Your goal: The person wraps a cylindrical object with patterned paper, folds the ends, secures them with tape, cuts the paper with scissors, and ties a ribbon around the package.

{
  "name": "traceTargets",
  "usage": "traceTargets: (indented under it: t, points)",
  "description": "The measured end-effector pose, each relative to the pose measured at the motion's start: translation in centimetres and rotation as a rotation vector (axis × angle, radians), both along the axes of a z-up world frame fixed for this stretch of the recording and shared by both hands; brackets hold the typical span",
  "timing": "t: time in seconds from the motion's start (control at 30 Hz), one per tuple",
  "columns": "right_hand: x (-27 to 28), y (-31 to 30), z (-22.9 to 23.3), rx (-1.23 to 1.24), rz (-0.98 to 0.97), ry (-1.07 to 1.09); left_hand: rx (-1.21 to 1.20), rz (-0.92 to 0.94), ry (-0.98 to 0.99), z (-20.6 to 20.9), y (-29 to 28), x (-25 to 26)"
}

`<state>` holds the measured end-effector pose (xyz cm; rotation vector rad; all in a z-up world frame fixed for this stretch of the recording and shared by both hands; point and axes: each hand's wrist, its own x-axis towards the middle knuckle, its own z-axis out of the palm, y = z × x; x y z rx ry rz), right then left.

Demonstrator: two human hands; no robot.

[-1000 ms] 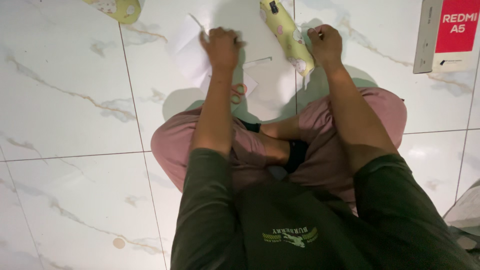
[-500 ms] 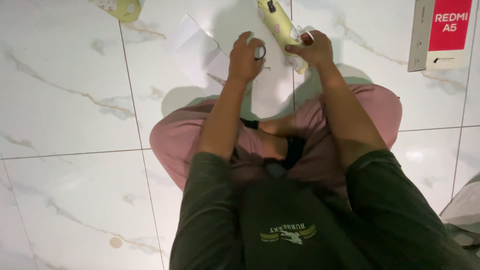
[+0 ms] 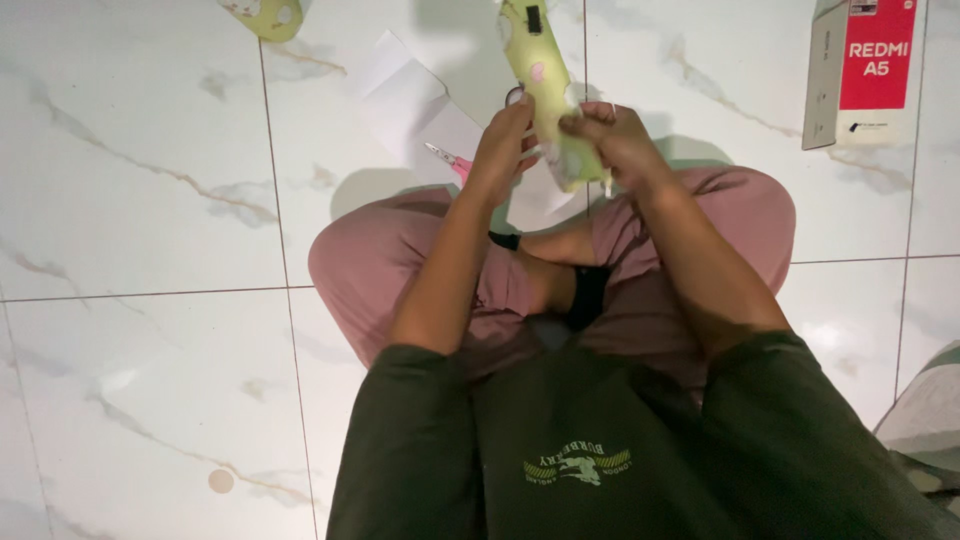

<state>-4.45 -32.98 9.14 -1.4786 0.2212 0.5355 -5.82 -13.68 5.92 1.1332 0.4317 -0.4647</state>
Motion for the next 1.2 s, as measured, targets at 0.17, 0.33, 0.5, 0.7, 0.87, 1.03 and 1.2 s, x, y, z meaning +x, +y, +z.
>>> traceTargets:
  t: [0.17,0.33,0.5,0.7,0.87,1.03,1.2]
  points:
    - [-3.4,-0.2,2.4,-0.252,0.136,-0.489,0.046,0.010,-0.385,2.3,-0.1,-0.2]
    - [-2.1,-3.0,2.8,-0.057,0.125,-0.485,-0.177,0.049,-0.417,3.0,1.2,0.4]
    - [-0.5,-5.1,2.4,-0.060,-0.059,-0.201,-0.361,-0.067,-0.165,3.4,1.5,0.7]
    - [2.6,-4.4,-2.1,-0.332,-0.194,-0.134,-0.536,-0.166,-0.111,3.3,0.3,0.5]
    - [4.6,-4.8,-5.7,-0.293,-0.386,-0.387,-0.671,-0.200,-0.070,2.9,0.3,0.5]
    - [4.7,-3.4,-6.7,-0.118,-0.304,-0.530,-0.682,-0.229,-0.052,2.3,-0.2,0.6]
    - [2.9,-1.7,-6.8,0.085,-0.194,-0.491,-0.575,-0.240,-0.080,1.1,-0.9,0.7]
